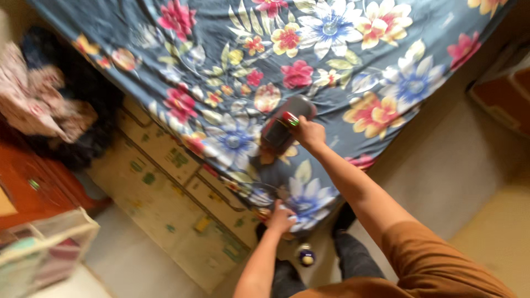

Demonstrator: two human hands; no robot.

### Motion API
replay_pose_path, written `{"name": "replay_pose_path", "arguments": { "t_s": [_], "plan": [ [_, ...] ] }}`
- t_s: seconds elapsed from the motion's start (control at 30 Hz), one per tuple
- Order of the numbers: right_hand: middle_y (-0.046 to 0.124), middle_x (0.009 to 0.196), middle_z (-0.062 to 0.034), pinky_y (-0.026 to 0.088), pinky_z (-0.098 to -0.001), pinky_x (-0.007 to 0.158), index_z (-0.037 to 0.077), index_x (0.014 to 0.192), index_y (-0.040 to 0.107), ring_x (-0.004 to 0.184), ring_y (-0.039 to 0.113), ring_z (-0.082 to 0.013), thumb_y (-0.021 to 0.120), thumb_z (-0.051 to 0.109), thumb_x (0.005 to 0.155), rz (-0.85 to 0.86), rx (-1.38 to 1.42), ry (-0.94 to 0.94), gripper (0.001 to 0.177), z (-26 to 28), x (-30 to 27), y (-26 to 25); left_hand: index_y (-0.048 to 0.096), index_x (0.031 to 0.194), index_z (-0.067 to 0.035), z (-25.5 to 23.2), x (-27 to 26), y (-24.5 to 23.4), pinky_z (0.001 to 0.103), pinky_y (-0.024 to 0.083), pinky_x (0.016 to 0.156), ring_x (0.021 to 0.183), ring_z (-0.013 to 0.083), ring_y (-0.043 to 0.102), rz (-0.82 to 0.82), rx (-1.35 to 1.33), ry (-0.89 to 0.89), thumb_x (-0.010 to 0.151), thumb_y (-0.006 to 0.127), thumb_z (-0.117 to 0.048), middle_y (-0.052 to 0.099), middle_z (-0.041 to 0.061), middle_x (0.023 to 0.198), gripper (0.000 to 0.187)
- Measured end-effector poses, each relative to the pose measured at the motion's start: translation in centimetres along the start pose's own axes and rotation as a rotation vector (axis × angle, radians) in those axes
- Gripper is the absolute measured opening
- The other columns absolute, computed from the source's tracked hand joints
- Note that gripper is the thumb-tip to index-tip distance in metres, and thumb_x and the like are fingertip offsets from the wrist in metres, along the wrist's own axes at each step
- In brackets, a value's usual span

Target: The person cleans a floral bedsheet using a handheld vacuum cleaner.

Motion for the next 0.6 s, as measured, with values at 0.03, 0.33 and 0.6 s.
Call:
{"name": "replay_pose_path", "arguments": {
  "t_s": [0.03,0.33,0.6],
  "plan": [
    [0.073,0.076,-0.0189,0.055,-0.0526,0.062,0.011,0.099,0.056,0.073,0.073,-0.0395,0.071,0.057,0.089,0.036,-0.038,-0.025,0.05,-0.2,0.9,0.2,0.081,0.102,-0.021,-0.4,-0.1,-0.3,0.038,0.039,0.118,0.143,0.0416,0.043,-0.07,-0.029,0.007,0.071,0.086,-0.031,0.032,0.026,0.16,0.033],
    [0.073,0.078,-0.0191,0.053,-0.0548,0.066,0.012,0.102,0.055,0.075,0.072,-0.0423,0.069,0.055,0.09,0.156,-0.001,-0.202,0.047,-8.5,-2.7,-5.1,0.071,0.083,-0.009,-1.6,0.1,-1.0,0.042,0.049,0.105,0.122,0.0417,0.058,-0.228,-0.142,-0.197,0.063,0.09,-0.032,0.034,0.019,0.152,0.037],
    [0.069,0.07,-0.0168,0.05,-0.0553,0.057,0.012,0.1,0.054,0.067,0.07,-0.0409,0.067,0.056,0.09,0.102,-0.07,-0.129,0.047,-20.2,-9.5,-9.0,0.073,0.077,-0.006,-3.0,0.2,-1.8,0.04,0.048,0.106,0.118,0.0366,0.06,-0.208,-0.061,-0.298,0.068,0.088,-0.043,0.034,0.021,0.148,0.041]
  ]
}}
Point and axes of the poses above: each hand's wrist, its own x-axis towards the middle knuckle, its own y-axis out of the palm, z = x × y, the point moved 10 cm from there along x, towards the middle knuckle
